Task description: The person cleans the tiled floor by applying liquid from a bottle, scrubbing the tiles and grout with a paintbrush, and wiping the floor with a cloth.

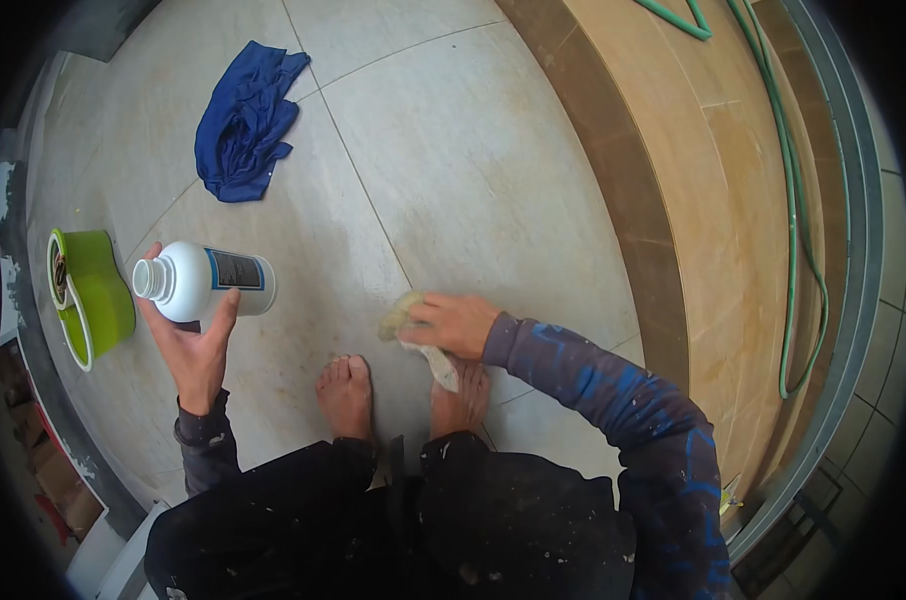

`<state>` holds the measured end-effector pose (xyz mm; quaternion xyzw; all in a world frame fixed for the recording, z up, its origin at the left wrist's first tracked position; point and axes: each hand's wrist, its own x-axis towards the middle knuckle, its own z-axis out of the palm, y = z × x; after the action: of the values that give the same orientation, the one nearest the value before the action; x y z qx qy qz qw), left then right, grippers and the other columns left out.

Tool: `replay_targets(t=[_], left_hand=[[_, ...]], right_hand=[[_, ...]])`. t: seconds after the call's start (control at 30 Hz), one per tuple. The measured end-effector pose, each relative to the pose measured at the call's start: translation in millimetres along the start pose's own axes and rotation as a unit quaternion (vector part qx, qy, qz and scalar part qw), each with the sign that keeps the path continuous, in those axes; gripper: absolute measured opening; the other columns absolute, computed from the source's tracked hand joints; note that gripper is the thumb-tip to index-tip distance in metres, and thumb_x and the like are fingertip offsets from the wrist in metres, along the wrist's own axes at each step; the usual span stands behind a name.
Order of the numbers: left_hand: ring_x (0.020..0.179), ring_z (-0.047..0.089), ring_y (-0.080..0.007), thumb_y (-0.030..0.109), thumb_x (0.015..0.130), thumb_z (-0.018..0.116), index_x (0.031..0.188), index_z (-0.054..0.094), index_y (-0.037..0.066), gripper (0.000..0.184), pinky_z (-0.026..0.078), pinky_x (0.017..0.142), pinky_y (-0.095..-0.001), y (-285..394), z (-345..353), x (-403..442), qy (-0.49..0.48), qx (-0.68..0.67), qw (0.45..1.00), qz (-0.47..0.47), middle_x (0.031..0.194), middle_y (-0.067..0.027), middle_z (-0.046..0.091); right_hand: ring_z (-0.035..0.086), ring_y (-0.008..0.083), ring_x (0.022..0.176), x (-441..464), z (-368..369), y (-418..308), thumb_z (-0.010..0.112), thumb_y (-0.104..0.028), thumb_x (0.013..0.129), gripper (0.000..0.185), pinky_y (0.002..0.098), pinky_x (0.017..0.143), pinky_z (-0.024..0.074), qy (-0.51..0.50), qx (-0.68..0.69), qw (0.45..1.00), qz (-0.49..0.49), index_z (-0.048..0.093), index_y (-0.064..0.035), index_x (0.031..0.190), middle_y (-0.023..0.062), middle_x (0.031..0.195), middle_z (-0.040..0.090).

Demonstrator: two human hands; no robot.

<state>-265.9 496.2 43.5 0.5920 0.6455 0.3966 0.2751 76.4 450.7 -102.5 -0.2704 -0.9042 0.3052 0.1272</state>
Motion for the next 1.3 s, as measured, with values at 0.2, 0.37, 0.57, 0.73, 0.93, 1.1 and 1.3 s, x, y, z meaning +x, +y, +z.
replay_targets(t=[0.2, 0.37, 0.57, 0.73, 0.93, 1.1, 1.3], left_hand=[[0.128, 0.059, -0.0251, 0.008, 0.081, 0.089, 0.158, 0.033, 0.003, 0.096, 0.049, 0.111, -0.0406, 8, 12, 10, -0.025, 0.005, 0.999, 0.038, 0.145, -0.0144, 0.05], [0.131, 0.057, -0.0251, 0.009, 0.081, 0.089, 0.157, 0.034, 0.003, 0.094, 0.048, 0.112, -0.0407, 11, 30, 16, -0.024, -0.028, 0.997, 0.069, 0.147, -0.0142, 0.049], [0.134, 0.054, -0.0262, 0.008, 0.081, 0.089, 0.158, 0.033, 0.004, 0.095, 0.046, 0.113, -0.0411, 28, 43, 17, -0.068, -0.013, 0.995, 0.076, 0.151, -0.0147, 0.046], [0.136, 0.053, -0.0269, 0.006, 0.08, 0.088, 0.159, 0.032, 0.005, 0.097, 0.045, 0.115, -0.0419, 38, 29, 12, -0.046, 0.023, 0.997, 0.062, 0.154, -0.0147, 0.044], [0.138, 0.052, -0.0282, 0.011, 0.083, 0.089, 0.16, 0.033, 0.004, 0.096, 0.044, 0.115, -0.0424, 49, 9, 10, 0.03, 0.112, 0.99, 0.085, 0.155, -0.0161, 0.045], [0.137, 0.053, -0.0277, 0.013, 0.086, 0.089, 0.161, 0.033, 0.003, 0.094, 0.044, 0.115, -0.0412, 77, -7, 37, 0.054, 0.128, 0.986, 0.091, 0.152, -0.0163, 0.047], [0.138, 0.053, -0.028, 0.01, 0.085, 0.088, 0.161, 0.033, 0.004, 0.094, 0.045, 0.115, -0.0415, 89, 11, 89, 0.029, 0.152, 0.977, 0.145, 0.153, -0.0164, 0.047]], right_hand=[[0.061, 0.0299, 0.1, -9, 0, -3, 0.066, -0.009, 0.086, 0.046, 0.0403, 0.082, 0.056, 0.221, -0.096, 0.943, 0.229, 0.07, -0.016, 0.132, 0.0078, 0.105, 0.061], [0.061, 0.0314, 0.098, -90, 21, -27, 0.066, -0.01, 0.086, 0.043, 0.0403, 0.082, 0.0551, 0.096, -0.095, 0.988, 0.076, 0.07, -0.0137, 0.129, 0.0083, 0.105, 0.061], [0.06, 0.0331, 0.105, -61, -41, 32, 0.063, -0.006, 0.087, 0.042, 0.0438, 0.083, 0.0566, 0.299, -0.161, 0.87, 0.357, 0.067, -0.0104, 0.129, 0.0119, 0.107, 0.059], [0.061, 0.0293, 0.105, -40, -28, 52, 0.063, -0.007, 0.09, 0.032, 0.0421, 0.079, 0.0598, 0.226, -0.151, 0.944, 0.184, 0.067, -0.0091, 0.122, 0.0103, 0.111, 0.059], [0.063, 0.0284, 0.114, 63, -45, 138, 0.064, -0.006, 0.09, 0.03, 0.0391, 0.083, 0.0625, 0.317, -0.248, 0.868, 0.29, 0.071, -0.0093, 0.119, 0.0073, 0.116, 0.066], [0.063, 0.03, 0.119, 58, -103, 171, 0.059, -0.008, 0.093, 0.026, 0.0413, 0.083, 0.0633, 0.332, -0.187, 0.816, 0.434, 0.07, -0.0072, 0.117, 0.0078, 0.115, 0.069], [0.062, 0.0281, 0.117, 73, -46, 126, 0.061, -0.013, 0.093, 0.019, 0.0389, 0.092, 0.0588, 0.268, -0.225, 0.893, 0.284, 0.074, -0.0047, 0.106, 0.0105, 0.11, 0.07]])
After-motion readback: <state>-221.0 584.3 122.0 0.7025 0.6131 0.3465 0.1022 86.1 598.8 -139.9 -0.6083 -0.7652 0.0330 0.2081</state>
